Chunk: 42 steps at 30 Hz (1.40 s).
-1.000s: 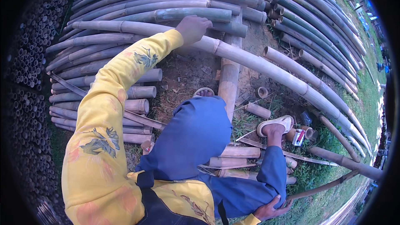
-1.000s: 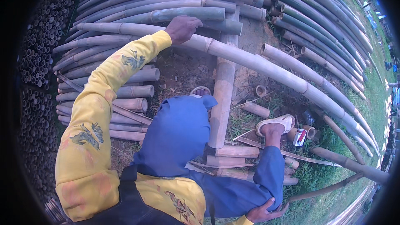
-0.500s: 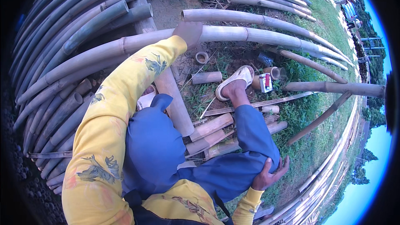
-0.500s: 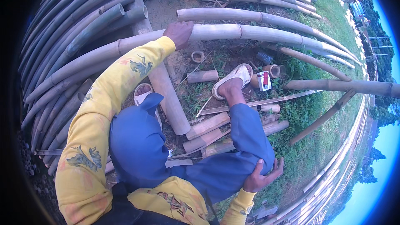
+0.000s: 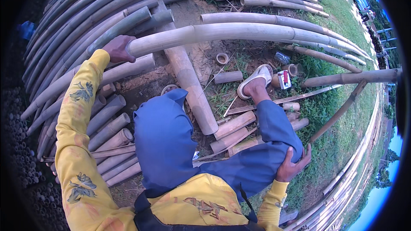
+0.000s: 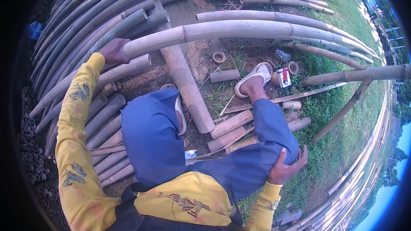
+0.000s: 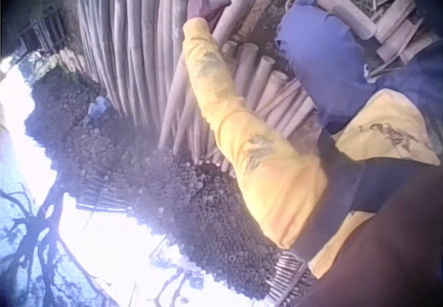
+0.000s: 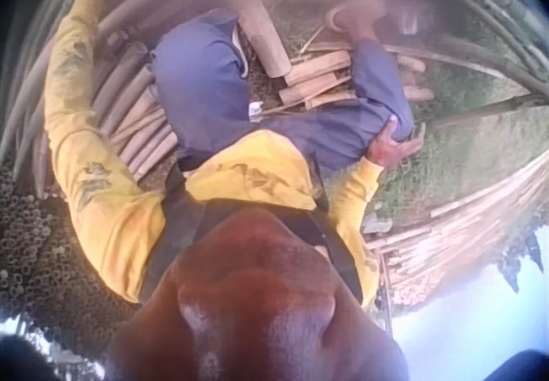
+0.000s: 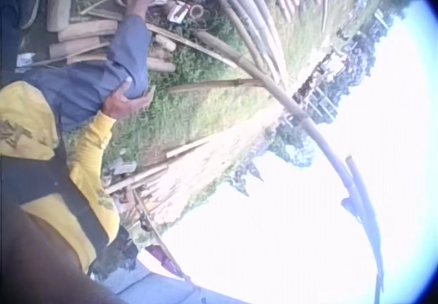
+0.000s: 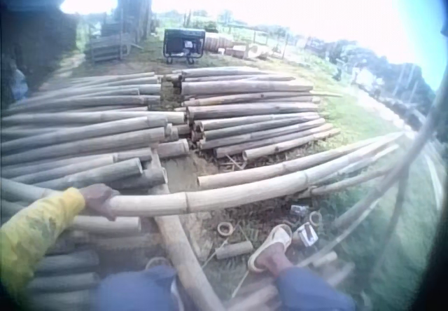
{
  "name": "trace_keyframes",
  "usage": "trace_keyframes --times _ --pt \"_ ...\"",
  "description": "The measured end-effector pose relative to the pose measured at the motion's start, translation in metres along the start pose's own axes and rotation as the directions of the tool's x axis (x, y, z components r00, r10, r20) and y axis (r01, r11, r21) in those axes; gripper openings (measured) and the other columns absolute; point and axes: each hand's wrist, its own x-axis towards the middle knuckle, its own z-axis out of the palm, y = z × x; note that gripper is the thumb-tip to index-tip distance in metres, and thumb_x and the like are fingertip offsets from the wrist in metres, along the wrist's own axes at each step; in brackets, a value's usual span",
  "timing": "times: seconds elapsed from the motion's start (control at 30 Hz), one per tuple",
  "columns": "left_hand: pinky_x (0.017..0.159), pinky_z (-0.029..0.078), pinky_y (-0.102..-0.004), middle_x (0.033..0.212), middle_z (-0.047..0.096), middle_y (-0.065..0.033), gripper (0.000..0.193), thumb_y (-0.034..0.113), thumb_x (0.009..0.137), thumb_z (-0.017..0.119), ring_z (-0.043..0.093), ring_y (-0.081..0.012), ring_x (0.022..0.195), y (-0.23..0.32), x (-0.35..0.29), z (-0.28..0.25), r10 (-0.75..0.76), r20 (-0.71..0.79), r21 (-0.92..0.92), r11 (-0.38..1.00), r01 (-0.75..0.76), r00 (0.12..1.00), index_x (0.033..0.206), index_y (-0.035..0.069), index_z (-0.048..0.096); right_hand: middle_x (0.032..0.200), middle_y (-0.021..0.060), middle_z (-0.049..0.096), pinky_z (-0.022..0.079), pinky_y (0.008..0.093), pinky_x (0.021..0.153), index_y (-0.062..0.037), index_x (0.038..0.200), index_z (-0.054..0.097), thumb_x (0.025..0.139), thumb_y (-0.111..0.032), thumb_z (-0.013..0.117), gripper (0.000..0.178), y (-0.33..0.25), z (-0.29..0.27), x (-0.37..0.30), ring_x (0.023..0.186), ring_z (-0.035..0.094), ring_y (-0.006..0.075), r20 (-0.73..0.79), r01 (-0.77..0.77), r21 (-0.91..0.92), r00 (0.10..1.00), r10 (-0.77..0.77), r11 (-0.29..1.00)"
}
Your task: The person sits on the ground and uses a hand saw to cut long bamboo poles into shorter sections. They repeatedly position a pole between their legs, saw through it, and then move the cut pieces aside to continue with the next pole.
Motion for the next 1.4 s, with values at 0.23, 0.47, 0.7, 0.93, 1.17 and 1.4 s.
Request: trace_keyframes --times 0.23,0.47,0.7,0.93,1.17,1.4 --pt "0.101 0.048 -0.0447 0.113 0.065 -0.0188 0.064 0.019 0.056 0.083 0.061 -0.0398 0.113 -0.120 -0.150 -0.030 -0.297 -0.095 0.191 0.931 0.310 0.950 0.116 0.003 0.068 0.146 0.0209 0.044 0.040 0.0501 0.112 0.0012 0.150 0.041 0.095 -0.009 0.070 0.063 0.002 0.002 0.000 0.129 0.051 0.0358 0.019 -0.021 -0.008 1.000 0.022 1.000" --pt "0.101 0.049 -0.0444 0.111 0.069 -0.0146 0.059 0.020 0.058 0.085 0.063 -0.0359 0.113 -0.144 -0.173 0.001 -0.379 -0.156 0.349 0.843 0.410 0.912 0.113 0.007 0.068 0.149 0.0196 0.043 0.040 0.0491 0.112 -0.0016 0.151 0.041 0.095 -0.012 0.071 0.064 0.003 -0.001 0.000 0.131 0.049 0.0350 0.026 -0.036 -0.062 0.999 0.037 0.997" --pt "0.095 0.049 -0.0458 0.114 0.070 -0.0114 0.024 0.020 0.092 0.066 0.066 -0.0338 0.110 -0.177 -0.181 0.061 -0.415 -0.463 0.245 0.789 0.563 0.783 0.115 0.013 0.067 0.151 0.0186 0.043 0.040 0.0499 0.114 -0.0021 0.150 0.042 0.094 -0.012 0.070 0.064 0.005 0.001 0.007 0.132 0.048 0.0349 0.044 0.001 -0.081 0.999 0.003 0.997" --pt "0.101 0.043 -0.0477 0.122 0.059 -0.0130 0.046 0.028 0.087 0.074 0.056 -0.0347 0.120 -0.097 -0.266 0.224 -0.676 -0.734 -0.423 0.528 0.736 0.064 0.128 0.014 0.058 0.142 0.0185 0.053 0.041 0.0466 0.112 0.0006 0.144 0.049 0.094 -0.007 0.067 0.054 -0.037 0.022 0.036 0.128 0.053 0.0321 0.180 0.321 0.027 0.930 -0.321 0.947" --pt "0.116 0.035 -0.0517 0.150 0.041 -0.0266 0.100 0.053 0.081 0.079 0.039 -0.0437 0.138 -0.050 -0.331 0.381 -0.829 0.017 -0.760 -0.374 0.531 -0.560 0.153 0.000 0.033 0.116 0.0153 0.066 0.046 0.0368 0.102 0.0052 0.125 0.062 0.099 -0.007 0.062 0.028 -0.146 0.131 0.070 0.111 0.063 0.0254 0.574 0.294 0.695 0.324 -0.752 0.656" --pt "0.101 0.052 -0.0517 0.123 0.067 -0.0320 0.048 0.025 0.087 0.070 0.065 -0.0465 0.117 -0.058 -0.308 0.358 -0.878 0.181 -0.875 -0.349 0.335 -0.443 0.121 -0.008 0.062 0.114 0.0168 0.068 0.052 0.0397 0.092 -0.0021 0.123 0.065 0.089 -0.010 0.073 0.036 -0.236 0.265 0.001 0.104 0.068 0.0310 0.430 0.284 0.856 0.073 -0.900 0.432"
